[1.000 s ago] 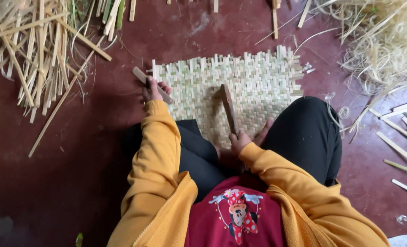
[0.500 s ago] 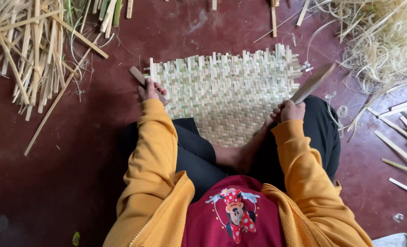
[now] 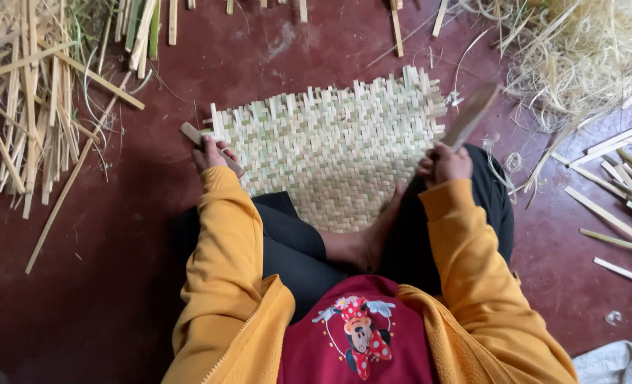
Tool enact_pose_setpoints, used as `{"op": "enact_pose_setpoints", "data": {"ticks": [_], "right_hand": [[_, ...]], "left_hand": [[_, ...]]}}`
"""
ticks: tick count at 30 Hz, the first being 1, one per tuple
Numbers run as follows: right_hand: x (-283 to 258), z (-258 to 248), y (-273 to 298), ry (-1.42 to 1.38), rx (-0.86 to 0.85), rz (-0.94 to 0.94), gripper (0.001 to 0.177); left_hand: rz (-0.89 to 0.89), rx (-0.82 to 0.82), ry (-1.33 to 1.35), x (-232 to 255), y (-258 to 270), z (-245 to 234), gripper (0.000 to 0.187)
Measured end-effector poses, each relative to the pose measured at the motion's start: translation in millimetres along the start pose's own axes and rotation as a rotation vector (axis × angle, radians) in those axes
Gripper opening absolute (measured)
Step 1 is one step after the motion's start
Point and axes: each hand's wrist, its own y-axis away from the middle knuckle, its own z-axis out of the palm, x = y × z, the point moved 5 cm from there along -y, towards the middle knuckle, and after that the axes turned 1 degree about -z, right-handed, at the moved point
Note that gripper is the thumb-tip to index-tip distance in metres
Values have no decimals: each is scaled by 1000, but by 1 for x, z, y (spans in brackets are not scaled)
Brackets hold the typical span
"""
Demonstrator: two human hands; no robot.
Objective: Weaving bamboo strips into a mat and using a wooden stick to tighten the weave by tapping the edges.
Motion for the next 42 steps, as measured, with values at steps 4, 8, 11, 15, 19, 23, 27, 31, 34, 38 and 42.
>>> {"op": "enact_pose_setpoints", "data": {"ticks": [4,8,11,15,19,23,27,31,34,38,42], "right_hand": [[-63,-39,8,-13,-116,-227,24],[-97,-54,12,-235,-438,-25,14],[-94,-159,-79,522,293,-467,20],[-97,-193,-77,879,660,-850,30],[-109,-145,-27,794,436,-928,22],[-114,-65,28,817,61,-1058,6],[-79,-13,52,629,-279,-701,18],[-81,12,66,1107,-315,-1025,15],[-79,8,59,1166,-294,-1084,15],[-82,12,59,1024,-299,-849,12],[-82,17,60,863,-327,-706,14]], "left_hand": [[0,-5,0,-4,2,1,37],[-31,-78,-8,23,28,8,27],[2,-91,-80,24,31,8,29],[18,-33,-107,17,19,9,27],[333,-152,-334,-10,-9,5,34],[565,-280,-418,14,16,22,40],[642,-342,-504,36,24,36,33],[667,-389,-493,50,14,48,27],[664,-354,-631,55,1,44,28],[685,-500,-773,68,-11,43,39],[454,-467,-1011,51,-34,41,48]]}}
